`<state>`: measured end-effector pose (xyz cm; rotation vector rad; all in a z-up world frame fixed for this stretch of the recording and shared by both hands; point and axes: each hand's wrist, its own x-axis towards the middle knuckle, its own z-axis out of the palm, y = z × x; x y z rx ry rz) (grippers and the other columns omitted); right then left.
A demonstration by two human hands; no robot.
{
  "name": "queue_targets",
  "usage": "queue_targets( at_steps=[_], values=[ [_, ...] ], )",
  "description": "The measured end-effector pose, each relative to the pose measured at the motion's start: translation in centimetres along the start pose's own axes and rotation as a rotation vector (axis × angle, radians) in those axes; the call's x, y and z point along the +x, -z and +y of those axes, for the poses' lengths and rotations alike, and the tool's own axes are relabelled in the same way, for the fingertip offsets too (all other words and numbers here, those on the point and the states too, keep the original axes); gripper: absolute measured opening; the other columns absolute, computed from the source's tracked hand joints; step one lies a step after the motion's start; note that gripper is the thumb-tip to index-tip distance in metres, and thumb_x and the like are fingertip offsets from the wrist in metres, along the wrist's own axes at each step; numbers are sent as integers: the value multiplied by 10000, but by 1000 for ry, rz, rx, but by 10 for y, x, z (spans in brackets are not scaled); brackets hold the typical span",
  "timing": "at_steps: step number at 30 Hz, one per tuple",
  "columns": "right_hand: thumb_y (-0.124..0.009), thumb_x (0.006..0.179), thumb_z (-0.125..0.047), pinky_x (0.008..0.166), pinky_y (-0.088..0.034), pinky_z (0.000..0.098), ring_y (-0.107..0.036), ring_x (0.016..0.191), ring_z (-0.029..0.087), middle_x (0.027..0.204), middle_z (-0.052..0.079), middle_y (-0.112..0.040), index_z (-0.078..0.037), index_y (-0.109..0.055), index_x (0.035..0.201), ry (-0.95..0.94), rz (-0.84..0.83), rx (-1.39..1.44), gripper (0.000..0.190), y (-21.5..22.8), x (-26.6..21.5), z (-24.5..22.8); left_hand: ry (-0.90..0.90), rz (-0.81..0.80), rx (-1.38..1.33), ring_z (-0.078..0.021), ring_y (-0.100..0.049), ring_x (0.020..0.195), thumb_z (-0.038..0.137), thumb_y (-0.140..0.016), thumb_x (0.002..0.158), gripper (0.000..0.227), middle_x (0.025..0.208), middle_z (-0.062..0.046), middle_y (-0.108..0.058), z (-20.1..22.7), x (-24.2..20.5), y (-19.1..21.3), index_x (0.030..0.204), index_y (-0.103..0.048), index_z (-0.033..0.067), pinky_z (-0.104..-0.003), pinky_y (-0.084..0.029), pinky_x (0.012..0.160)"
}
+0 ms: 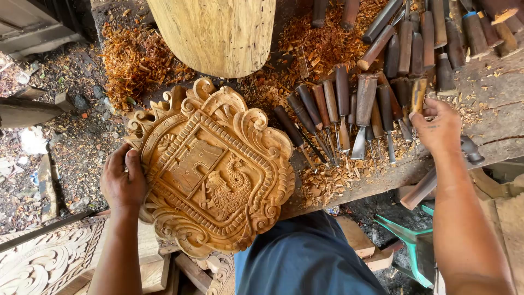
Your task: The person carves details into an ornate wooden crest using chisels, then draws markings onto the carving with a pencil.
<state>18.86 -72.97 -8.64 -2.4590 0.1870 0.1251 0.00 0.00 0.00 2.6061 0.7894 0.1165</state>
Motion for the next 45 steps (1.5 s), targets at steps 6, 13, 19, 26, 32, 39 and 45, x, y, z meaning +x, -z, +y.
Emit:
queue_targets(
  at_steps=[6, 13, 19, 26, 32, 39, 45],
  values=[
    [-760, 1020, -199, 761, -596, 313, -691, 828, 196, 1130, 165, -745, -141, -778, 1171, 190, -2, -161, 162, -18, -37, -135, -18, -25, 40, -297, -676, 1052, 425, -453, 1136, 468, 1228, -161, -708, -3, 2, -1, 1385, -674, 96, -408, -529, 840],
    [-722, 948, -227, 678, -598, 398, -716, 692, 232, 957, 152, -776, -75, -505, 1423, 197, -541, -405, 544, -74, -38, -235, -23, -21, 51, -307, -667, 1058, 431, -445, 1137, 475, 1215, -164, -699, -9, 2, -5, 1380, -666, 87, -433, -529, 852],
    [-713, 865, -13, 615, -583, 405, -675, 687, 282, 873, 219, -689, -57, -240, 1598, 6, -477, -211, 873, -86, -46, -231, -116, 92, -54, -385, -659, 1113, 378, -498, 1109, 418, 1223, -186, -701, -3, -1, -3, 1289, -694, 56, -476, -522, 933],
    [-524, 910, -6, 501, -460, 313, -568, 617, 160, 975, 107, -612, -34, -461, 1502, -108, -316, 932, 596, -91, -103, -222, -69, 28, -40, -361, -655, 1130, 404, -499, 1086, 451, 1282, -181, -677, 2, 3, 3, 1330, -661, 61, -462, -514, 917],
    [-421, 1173, -281, 444, -382, 252, -483, 547, 117, 785, 76, -572, -84, -536, 1445, -221, -261, 1256, 355, -146, -136, -302, -211, 159, 0, -343, -620, 1199, 227, -656, 1049, 383, 1327, -244, -628, 1, 6, -4, 1340, -623, -19, -459, -543, 987],
    [-600, 1140, -342, 467, -354, 250, -458, 558, 119, 841, 59, -576, -135, -442, 1444, 4, -62, 1118, 401, -192, -160, -341, -559, -350, -799, -216, -699, 1156, 307, -719, 1050, 477, 1323, -157, -684, 132, -1, -71, 1419, -587, 35, -365, -607, 1041],
    [-635, 1227, -277, 512, -406, 281, -476, 647, 168, 950, 124, -577, 4, -447, 1449, 51, 107, 1085, 405, -215, -166, -316, -476, -912, -1540, -244, -707, 1265, 449, -621, 1115, 572, 1451, -111, -635, 225, 38, -173, 1522, -499, 67, -394, -630, 1074]
  ],
)
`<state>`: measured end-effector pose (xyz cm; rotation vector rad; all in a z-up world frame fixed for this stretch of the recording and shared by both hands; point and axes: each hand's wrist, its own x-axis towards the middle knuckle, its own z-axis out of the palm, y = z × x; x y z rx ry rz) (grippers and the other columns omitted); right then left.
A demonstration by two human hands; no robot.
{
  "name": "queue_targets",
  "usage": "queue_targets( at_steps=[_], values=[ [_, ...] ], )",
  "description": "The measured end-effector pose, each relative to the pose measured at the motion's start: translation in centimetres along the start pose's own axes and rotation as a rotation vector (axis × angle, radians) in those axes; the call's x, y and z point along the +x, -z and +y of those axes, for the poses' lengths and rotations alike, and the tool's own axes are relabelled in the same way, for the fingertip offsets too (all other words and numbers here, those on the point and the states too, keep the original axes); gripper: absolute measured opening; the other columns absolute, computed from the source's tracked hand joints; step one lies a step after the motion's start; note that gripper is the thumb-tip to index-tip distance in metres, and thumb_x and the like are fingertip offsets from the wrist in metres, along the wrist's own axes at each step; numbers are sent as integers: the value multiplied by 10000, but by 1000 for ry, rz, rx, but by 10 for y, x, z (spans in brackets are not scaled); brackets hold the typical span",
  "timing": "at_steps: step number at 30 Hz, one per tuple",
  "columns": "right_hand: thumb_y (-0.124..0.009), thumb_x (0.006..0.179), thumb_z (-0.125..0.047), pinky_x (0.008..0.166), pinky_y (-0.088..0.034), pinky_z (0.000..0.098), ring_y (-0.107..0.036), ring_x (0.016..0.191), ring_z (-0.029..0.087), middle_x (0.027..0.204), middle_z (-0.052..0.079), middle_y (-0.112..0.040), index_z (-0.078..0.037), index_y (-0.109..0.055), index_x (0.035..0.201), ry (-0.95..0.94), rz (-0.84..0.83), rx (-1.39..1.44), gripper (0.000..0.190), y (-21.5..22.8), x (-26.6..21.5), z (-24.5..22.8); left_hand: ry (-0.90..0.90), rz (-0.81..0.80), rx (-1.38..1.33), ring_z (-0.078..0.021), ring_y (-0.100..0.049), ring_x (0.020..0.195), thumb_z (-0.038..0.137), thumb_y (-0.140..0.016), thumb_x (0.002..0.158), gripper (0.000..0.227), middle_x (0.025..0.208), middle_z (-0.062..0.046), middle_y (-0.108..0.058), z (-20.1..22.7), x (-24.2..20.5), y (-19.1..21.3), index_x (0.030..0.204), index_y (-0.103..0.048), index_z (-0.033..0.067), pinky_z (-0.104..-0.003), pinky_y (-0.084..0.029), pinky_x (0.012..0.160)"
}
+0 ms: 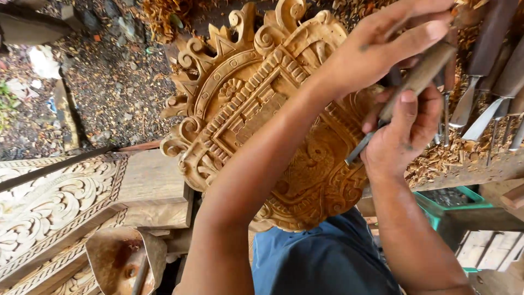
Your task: The person carves details into an ornate wooden crest using chisels, then draws markings onto the carving with a pencil.
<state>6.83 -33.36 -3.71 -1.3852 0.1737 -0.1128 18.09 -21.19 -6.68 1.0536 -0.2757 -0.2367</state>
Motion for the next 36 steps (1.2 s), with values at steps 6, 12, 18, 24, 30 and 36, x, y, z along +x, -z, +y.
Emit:
queue_targets(
  at_steps=[6, 12, 18, 24, 30, 36],
  values=[
    [-667, 1233, -273, 530, -420, 275, -531, 588, 156, 1033, 142, -625, -44, -361, 1625, 121, 29, -111, 548, -6, 6, 3, -16, -246, -355, -197, -600, 1327, 216, -652, 1204, 352, 1453, -122, -626, -49, 24, 11, 1513, -559, 74, -340, -508, 1152],
    [-679, 1233, -213, 542, -407, 274, -495, 566, 143, 1140, 150, -651, -80, -258, 1679, 196, 36, -147, 628, -9, 13, 0, -89, -349, -348, -127, -583, 1348, 126, -642, 1220, 268, 1461, -44, -653, -48, 23, 10, 1484, -601, 149, -293, -483, 1189],
    [-686, 1242, -203, 570, -439, 284, -507, 633, 139, 1369, 138, -629, -68, -275, 1687, 283, 77, -225, 620, -5, 12, 7, -94, -413, -420, -105, -560, 1380, 104, -638, 1235, 266, 1452, -9, -624, -36, 20, 5, 1483, -600, 191, -293, -437, 1208],
    [-690, 1223, -245, 565, -426, 270, -505, 609, 124, 1367, 103, -645, -110, -328, 1640, 353, 60, -272, 569, -10, 9, 5, -167, -400, -442, -119, -686, 1255, 113, -644, 1169, 217, 1348, -15, -725, -26, 25, 2, 1376, -685, 165, -287, -565, 1132],
    [-646, 1266, -196, 556, -424, 265, -488, 568, 107, 1120, 108, -675, -113, -258, 1678, 267, 64, -306, 572, -7, 9, 8, -133, -306, -382, -93, -747, 1085, 158, -669, 1115, 219, 1227, 2, -760, -30, 24, 0, 1329, -706, 131, -274, -644, 972],
    [-622, 1277, -161, 555, -423, 271, -496, 541, 120, 1006, 112, -674, -106, -256, 1675, 255, 87, -325, 544, -5, 8, 13, -112, -341, -425, -88, -719, 1100, 156, -670, 1121, 241, 1218, -21, -747, -45, 26, -2, 1356, -673, 100, -262, -597, 995]
  ],
)
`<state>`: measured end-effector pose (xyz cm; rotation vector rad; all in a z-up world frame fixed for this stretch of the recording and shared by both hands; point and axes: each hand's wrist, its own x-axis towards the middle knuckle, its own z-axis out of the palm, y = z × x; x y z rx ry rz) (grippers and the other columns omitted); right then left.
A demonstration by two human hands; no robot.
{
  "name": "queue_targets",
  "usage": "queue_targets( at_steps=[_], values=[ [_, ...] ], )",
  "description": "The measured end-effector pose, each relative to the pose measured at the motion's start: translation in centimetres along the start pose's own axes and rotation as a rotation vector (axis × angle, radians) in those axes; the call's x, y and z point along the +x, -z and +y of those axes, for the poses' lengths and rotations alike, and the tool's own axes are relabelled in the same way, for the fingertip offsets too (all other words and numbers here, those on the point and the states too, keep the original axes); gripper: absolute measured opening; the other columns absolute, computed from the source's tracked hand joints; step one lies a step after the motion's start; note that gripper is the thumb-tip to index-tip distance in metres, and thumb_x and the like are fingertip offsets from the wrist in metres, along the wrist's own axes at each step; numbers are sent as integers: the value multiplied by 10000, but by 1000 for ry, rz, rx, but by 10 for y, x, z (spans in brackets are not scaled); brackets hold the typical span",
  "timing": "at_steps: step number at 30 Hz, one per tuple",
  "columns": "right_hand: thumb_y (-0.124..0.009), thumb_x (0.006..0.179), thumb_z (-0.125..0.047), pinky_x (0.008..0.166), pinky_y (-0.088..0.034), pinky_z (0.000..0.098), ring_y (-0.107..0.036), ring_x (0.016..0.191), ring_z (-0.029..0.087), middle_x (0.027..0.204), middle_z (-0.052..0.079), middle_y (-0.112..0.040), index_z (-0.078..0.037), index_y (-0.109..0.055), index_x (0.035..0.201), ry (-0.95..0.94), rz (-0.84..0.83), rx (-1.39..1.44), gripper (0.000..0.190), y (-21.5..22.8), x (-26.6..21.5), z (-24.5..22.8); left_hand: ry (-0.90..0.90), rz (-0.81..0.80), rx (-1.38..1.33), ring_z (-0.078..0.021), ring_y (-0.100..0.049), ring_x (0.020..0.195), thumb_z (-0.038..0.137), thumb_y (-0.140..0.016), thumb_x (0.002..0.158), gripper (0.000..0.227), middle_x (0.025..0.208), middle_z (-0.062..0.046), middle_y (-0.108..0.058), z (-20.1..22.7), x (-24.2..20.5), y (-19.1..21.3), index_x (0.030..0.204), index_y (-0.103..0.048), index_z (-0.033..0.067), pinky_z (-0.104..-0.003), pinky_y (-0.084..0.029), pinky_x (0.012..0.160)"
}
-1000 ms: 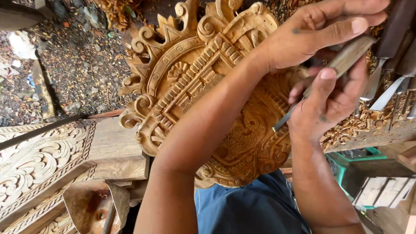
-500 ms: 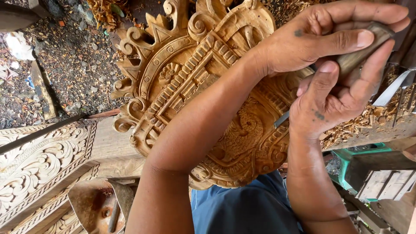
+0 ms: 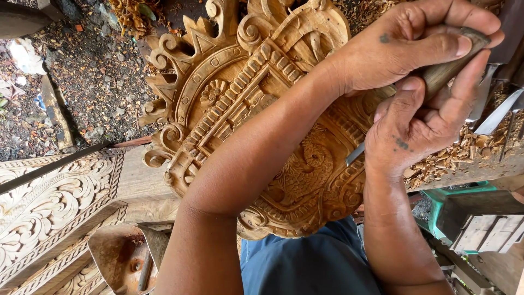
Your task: The person carves details into an ornate wooden crest using chisels, then draws markings onto the carving with a pencil.
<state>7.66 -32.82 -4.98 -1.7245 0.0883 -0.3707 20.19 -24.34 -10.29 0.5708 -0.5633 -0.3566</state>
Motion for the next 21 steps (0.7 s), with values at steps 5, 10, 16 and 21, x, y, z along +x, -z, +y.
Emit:
queue_targets(
  at_steps=[5, 10, 16, 21],
  values=[
    [-611, 1285, -152, 556, -452, 269, -538, 563, 127, 1222, 141, -689, -99, -244, 1674, -11, -10, -43, 537, 2, 0, -4, 19, -31, 15, -123, -697, 1201, 148, -634, 1152, 273, 1286, -64, -725, -12, 2, 4, 1414, -621, 71, -285, -583, 1084],
    [-585, 1263, -133, 563, -461, 268, -548, 586, 126, 1327, 137, -643, -99, -244, 1673, 4, -14, -76, 534, 2, 0, -6, 48, -33, 22, -144, -680, 1235, 139, -619, 1157, 289, 1306, -100, -717, -15, 1, 3, 1426, -593, 36, -310, -560, 1128],
    [-600, 1276, -137, 557, -457, 260, -567, 588, 120, 1319, 129, -635, -95, -253, 1668, -4, -4, -90, 526, 2, -3, -7, 55, -16, 103, -155, -676, 1229, 148, -621, 1134, 275, 1293, -98, -711, -11, 1, -2, 1380, -610, 24, -330, -549, 1140],
    [-621, 1248, -132, 565, -468, 256, -549, 579, 119, 1089, 98, -686, -120, -270, 1688, 31, -7, -69, 563, 8, -7, -2, 82, -50, 182, -162, -689, 1235, 138, -607, 1105, 260, 1285, -90, -713, -6, 1, -5, 1341, -613, 30, -339, -563, 1150]
  ],
)
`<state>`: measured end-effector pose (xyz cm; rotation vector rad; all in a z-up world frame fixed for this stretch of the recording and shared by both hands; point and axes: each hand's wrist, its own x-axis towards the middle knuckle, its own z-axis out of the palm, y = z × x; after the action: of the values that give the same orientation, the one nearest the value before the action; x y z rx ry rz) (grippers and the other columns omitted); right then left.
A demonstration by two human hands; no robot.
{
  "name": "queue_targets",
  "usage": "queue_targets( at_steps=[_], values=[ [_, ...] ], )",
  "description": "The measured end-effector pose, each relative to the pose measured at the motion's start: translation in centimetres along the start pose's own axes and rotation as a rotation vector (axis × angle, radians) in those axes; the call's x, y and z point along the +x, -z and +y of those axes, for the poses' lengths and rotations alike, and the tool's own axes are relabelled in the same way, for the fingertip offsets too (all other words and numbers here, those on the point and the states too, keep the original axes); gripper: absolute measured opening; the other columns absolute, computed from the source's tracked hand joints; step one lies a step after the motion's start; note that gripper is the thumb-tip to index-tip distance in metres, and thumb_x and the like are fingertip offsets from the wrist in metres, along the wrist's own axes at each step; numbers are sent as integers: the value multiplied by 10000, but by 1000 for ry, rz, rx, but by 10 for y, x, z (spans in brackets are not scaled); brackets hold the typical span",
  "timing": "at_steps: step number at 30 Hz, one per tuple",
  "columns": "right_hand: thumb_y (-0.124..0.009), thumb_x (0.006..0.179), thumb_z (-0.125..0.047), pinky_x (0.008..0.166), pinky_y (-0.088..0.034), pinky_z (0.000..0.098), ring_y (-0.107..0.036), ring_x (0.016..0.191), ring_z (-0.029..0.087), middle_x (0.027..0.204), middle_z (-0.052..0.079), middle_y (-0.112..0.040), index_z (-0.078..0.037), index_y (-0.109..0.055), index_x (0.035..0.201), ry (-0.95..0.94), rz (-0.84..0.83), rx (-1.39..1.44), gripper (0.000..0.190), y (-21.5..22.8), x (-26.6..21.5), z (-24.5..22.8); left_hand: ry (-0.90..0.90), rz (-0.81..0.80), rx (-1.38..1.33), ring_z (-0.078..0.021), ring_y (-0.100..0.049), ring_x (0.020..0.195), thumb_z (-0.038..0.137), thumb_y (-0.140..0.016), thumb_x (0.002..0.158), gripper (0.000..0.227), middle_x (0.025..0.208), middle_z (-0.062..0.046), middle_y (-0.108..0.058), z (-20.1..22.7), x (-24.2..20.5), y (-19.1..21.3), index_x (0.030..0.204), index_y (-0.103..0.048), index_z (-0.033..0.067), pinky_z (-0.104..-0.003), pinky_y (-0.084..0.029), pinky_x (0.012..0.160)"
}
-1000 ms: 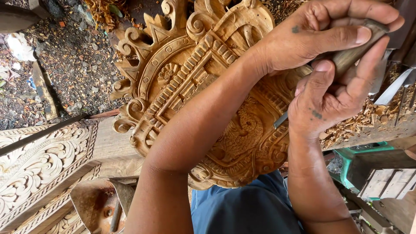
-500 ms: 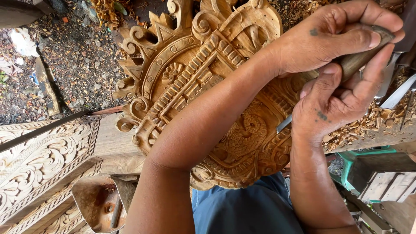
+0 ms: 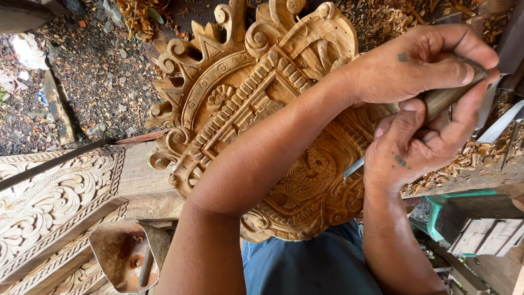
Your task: The person carves details into an ornate wooden crest using chisels, then draws markings onto the carving with a pencil.
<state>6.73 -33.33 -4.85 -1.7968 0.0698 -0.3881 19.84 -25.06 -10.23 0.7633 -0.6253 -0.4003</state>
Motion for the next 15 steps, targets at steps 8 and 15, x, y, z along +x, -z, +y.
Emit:
queue_targets(
  at_steps=[8, 15],
  values=[
    [-584, 1281, -134, 583, -462, 250, -558, 552, 125, 880, 33, -634, -168, -262, 1701, 122, -66, -113, 530, 4, 1, 6, -63, -7, -123, -146, -687, 1216, 109, -612, 1136, 232, 1273, -85, -719, -5, 0, 1, 1358, -639, 46, -316, -552, 1132],
    [-583, 1259, -109, 565, -474, 239, -572, 556, 109, 1189, 123, -677, -107, -219, 1647, 72, -24, -93, 532, -6, -2, -7, -62, -12, -176, -169, -701, 1224, 81, -609, 1093, 205, 1237, -106, -718, -8, 5, -1, 1284, -641, 12, -347, -566, 1135]
  ],
)
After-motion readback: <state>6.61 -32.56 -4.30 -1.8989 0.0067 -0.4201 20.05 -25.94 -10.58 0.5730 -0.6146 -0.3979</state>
